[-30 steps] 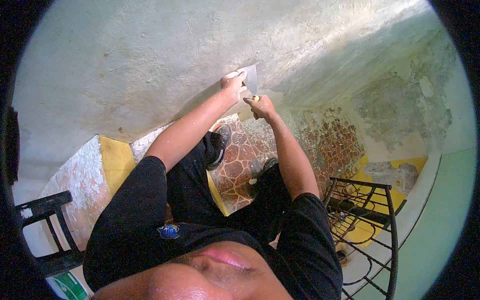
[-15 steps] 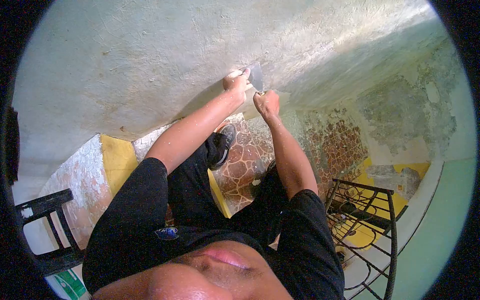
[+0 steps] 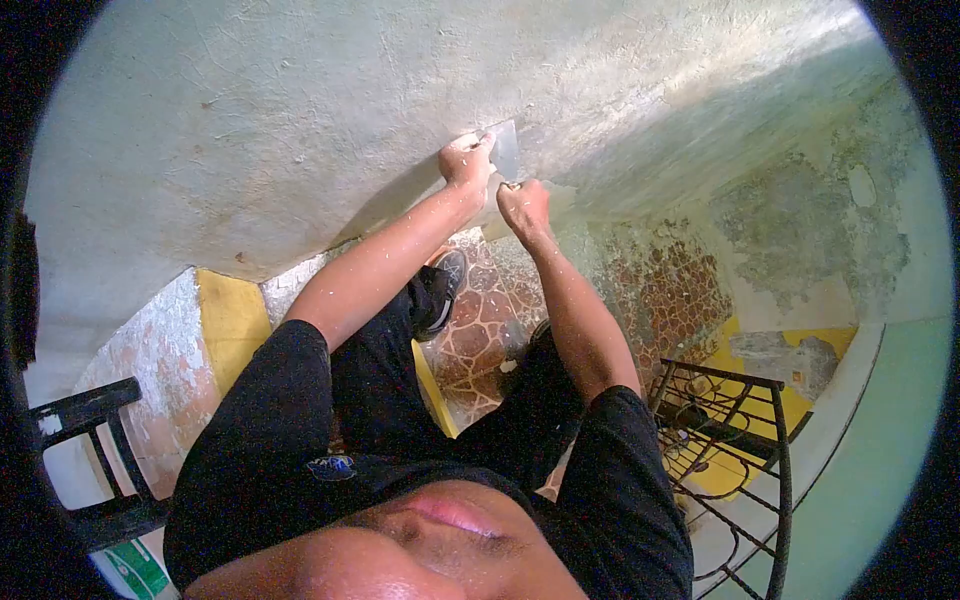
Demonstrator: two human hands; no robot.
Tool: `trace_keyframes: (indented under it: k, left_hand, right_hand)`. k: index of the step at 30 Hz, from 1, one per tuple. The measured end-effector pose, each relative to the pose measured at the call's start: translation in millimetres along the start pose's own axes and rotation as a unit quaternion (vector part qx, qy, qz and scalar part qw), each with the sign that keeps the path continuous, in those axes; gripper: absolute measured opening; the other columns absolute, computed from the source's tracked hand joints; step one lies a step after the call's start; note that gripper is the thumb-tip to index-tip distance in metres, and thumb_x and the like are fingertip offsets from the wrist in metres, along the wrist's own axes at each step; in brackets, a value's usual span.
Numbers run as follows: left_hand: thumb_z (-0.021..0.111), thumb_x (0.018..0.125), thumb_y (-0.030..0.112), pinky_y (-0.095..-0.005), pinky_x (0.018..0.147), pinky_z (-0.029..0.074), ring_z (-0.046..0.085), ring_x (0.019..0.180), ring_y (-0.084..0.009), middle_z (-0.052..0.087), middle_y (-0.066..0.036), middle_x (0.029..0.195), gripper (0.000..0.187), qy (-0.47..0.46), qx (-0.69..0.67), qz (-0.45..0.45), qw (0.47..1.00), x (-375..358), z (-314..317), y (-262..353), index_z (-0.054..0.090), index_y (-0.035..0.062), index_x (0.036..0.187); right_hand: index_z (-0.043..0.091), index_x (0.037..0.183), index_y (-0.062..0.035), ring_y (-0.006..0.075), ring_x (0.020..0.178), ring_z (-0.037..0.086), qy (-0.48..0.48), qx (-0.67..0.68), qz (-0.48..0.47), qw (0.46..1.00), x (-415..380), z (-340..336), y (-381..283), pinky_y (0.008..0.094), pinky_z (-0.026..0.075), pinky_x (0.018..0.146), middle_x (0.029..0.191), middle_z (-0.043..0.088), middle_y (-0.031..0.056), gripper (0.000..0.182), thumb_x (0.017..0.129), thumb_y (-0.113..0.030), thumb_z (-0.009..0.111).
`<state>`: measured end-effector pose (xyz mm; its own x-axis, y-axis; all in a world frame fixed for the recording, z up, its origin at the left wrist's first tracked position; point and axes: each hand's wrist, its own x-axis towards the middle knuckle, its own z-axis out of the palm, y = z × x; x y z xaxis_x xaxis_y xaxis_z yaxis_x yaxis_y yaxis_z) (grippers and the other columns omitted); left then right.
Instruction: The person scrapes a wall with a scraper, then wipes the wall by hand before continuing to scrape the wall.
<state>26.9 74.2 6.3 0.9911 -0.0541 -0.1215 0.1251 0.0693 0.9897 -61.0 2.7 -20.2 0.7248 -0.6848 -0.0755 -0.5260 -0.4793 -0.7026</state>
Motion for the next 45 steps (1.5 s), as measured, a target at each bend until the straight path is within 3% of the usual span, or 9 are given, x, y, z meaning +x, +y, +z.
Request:
trace_keyframes:
  k: [6,13,20,23,26,32,36,38,45]
  left_hand:
    - [0.073,0.084,0.010,-0.0359,0.076,0.054,0.073,0.083,-0.0239,0.076,-0.015,0.090,0.018,0.044,0.018,-0.028,0.998,-12,-1,15,0.076,-0.0019,0.097]
    - [0.071,0.084,0.004,-0.0332,0.068,0.054,0.069,0.074,-0.0155,0.075,-0.007,0.084,0.013,0.044,0.053,0.048,0.996,-12,-6,16,0.076,-0.0032,0.094]
    - [0.066,0.081,0.010,-0.0401,0.071,0.055,0.074,0.081,-0.0337,0.073,-0.020,0.085,0.019,-0.143,0.247,0.162,0.945,-29,-38,60,0.073,0.0004,0.096]
    - [0.066,0.087,0.019,-0.0415,0.072,0.054,0.073,0.082,-0.0342,0.073,-0.020,0.085,0.021,-0.320,0.270,0.214,0.883,-49,-42,70,0.072,-0.0004,0.092]
    - [0.063,0.091,0.029,-0.0417,0.074,0.054,0.073,0.082,-0.0357,0.072,-0.021,0.084,0.031,-0.280,0.305,0.195,0.889,-52,-35,67,0.072,-0.0006,0.089]
    - [0.063,0.086,0.026,-0.0425,0.068,0.056,0.072,0.074,-0.0373,0.070,-0.025,0.079,0.031,-0.258,0.410,0.234,0.843,-5,-60,43,0.071,-0.0044,0.083]
    - [0.062,0.080,0.006,-0.0401,0.059,0.061,0.074,0.069,-0.0304,0.070,-0.020,0.074,0.018,-0.232,0.365,0.213,0.876,12,-71,37,0.069,-0.0106,0.077]
    - [0.065,0.076,-0.001,-0.0377,0.055,0.061,0.074,0.067,-0.0246,0.070,-0.016,0.071,0.011,-0.235,0.318,0.188,0.899,14,-75,39,0.069,-0.0111,0.076]
    - [0.068,0.076,0.006,-0.0391,0.053,0.050,0.067,0.057,-0.0190,0.064,-0.015,0.058,0.015,-0.175,0.398,0.268,0.860,-1,-77,53,0.067,-0.0077,0.069]
  right_hand:
    - [0.052,0.061,-0.0008,0.0173,0.042,0.047,-0.075,0.155,0.050,0.984,1,8,7,0.0371,0.035,0.039,0.056,0.052,0.0077,0.035,0.088,-0.022,0.057]
    - [0.045,0.065,-0.0080,0.0150,0.038,0.036,-0.169,0.349,0.186,0.903,-37,-8,-31,0.0347,0.025,0.036,0.052,0.041,0.0015,0.025,0.086,-0.014,0.057]
    - [0.036,0.065,-0.0187,0.0122,0.037,0.027,-0.267,0.445,0.217,0.827,-54,-11,-43,0.0325,0.019,0.037,0.051,0.031,-0.0043,0.034,0.093,-0.024,0.056]
    - [0.039,0.069,-0.0191,0.0132,0.040,0.029,-0.274,0.663,0.164,0.677,-52,-10,-46,0.0293,0.023,0.039,0.053,0.033,-0.0047,0.038,0.097,-0.043,0.047]
    - [0.039,0.070,-0.0188,0.0133,0.041,0.027,-0.278,0.678,0.114,0.671,-50,-5,-39,0.0295,0.025,0.040,0.055,0.032,-0.0047,0.037,0.097,-0.043,0.048]
    - [0.041,0.072,-0.0136,0.0140,0.042,0.035,-0.192,0.516,0.254,0.795,-90,23,-64,0.0344,0.034,0.039,0.058,0.036,-0.0012,0.033,0.093,-0.029,0.061]
    - [0.046,0.103,-0.0072,0.0304,0.050,0.057,-0.064,0.447,0.148,0.880,-112,47,-69,0.0481,0.045,0.046,0.066,0.055,0.0105,0.022,0.094,-0.022,0.059]
    - [0.033,0.141,-0.0101,0.0449,0.072,0.066,0.112,0.353,-0.053,0.927,-119,54,-67,0.0538,0.051,0.067,0.084,0.065,0.0251,0.053,0.093,-0.018,0.055]
    - [0.017,0.161,-0.0249,0.0467,0.102,0.066,-0.023,0.357,-0.031,0.933,-113,47,-75,0.0494,0.049,0.090,0.114,0.065,0.0324,0.079,0.092,-0.019,0.054]
